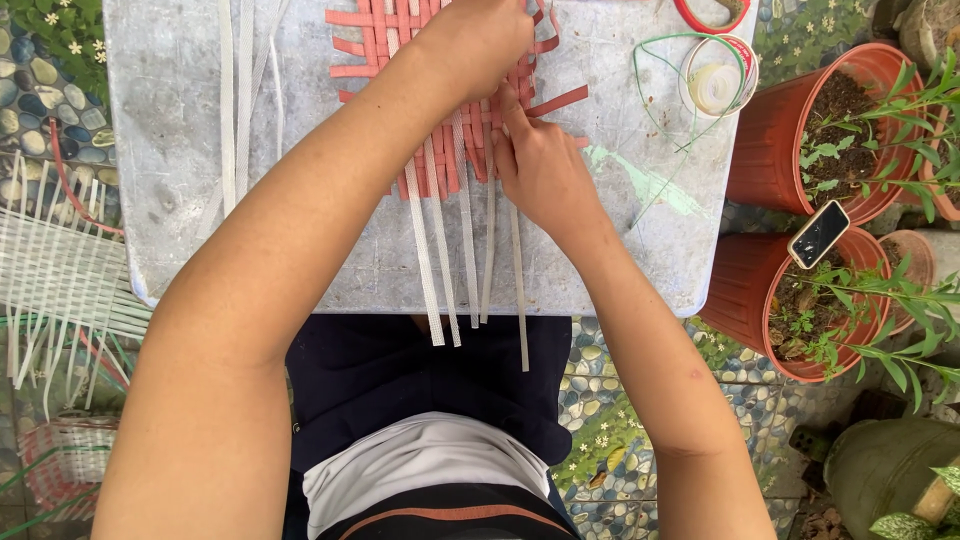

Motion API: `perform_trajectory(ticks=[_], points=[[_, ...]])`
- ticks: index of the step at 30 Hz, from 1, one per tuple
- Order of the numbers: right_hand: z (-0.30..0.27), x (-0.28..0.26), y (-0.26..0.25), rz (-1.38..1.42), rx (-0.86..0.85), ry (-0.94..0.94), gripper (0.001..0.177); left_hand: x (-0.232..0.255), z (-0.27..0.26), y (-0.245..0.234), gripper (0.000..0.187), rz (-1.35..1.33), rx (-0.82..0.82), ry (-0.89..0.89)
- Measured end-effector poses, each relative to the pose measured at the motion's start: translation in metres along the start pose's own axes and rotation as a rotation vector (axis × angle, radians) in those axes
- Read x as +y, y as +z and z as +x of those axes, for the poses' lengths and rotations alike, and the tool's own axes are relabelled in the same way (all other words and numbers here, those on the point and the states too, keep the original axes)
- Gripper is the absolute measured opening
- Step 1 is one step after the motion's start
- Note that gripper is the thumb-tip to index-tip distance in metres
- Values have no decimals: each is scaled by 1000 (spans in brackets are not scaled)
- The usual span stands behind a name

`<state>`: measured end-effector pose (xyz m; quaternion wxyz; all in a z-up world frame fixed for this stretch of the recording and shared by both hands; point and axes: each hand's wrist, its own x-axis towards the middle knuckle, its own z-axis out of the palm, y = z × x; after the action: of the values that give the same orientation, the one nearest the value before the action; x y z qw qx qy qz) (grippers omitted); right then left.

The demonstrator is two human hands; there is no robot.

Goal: The person is weaving red and white plastic strips together on a flat surface to create a woven mat.

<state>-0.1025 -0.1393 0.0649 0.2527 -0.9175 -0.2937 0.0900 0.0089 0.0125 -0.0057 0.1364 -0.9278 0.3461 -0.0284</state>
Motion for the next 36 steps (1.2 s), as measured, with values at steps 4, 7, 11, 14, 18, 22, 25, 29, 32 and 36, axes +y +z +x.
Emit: perform_trajectory(ticks=[4, 7, 11, 14, 18, 22, 25, 29, 32, 36], points=[[-1, -2, -4, 32, -2, -5, 43, 1, -5, -2, 28, 119, -6, -6], [-1, -1, -3, 55, 15, -3, 45, 1, -5, 4, 26, -74, 41, -60], [2, -2, -2, 48, 1, 28, 46, -2, -10, -8, 26, -399, -6, -121], [3, 1, -1, 50, -7, 38, 47, -4, -13, -12, 22, -508, -3, -143], [5, 1, -1, 48, -28, 70, 50, -9, -19, -28, 37, -661, -137, -156], [5, -3, 2, 9, -20, 68, 52, -9, -29, -23, 26, -573, 34, -100], [3, 1, 8, -52, -3, 55, 57, -8, -36, -33, 24, -658, -15, -136], [-2, -1, 7, -1, 61, 65, 50, -3, -40, -34, 28, -644, 96, -162], [-6, 2, 12, 8, 108, 55, 48, -3, -37, -31, 34, -647, 88, -176], [-6, 3, 17, -31, 156, 19, 45, -1, -35, -28, 30, -632, 78, -186]])
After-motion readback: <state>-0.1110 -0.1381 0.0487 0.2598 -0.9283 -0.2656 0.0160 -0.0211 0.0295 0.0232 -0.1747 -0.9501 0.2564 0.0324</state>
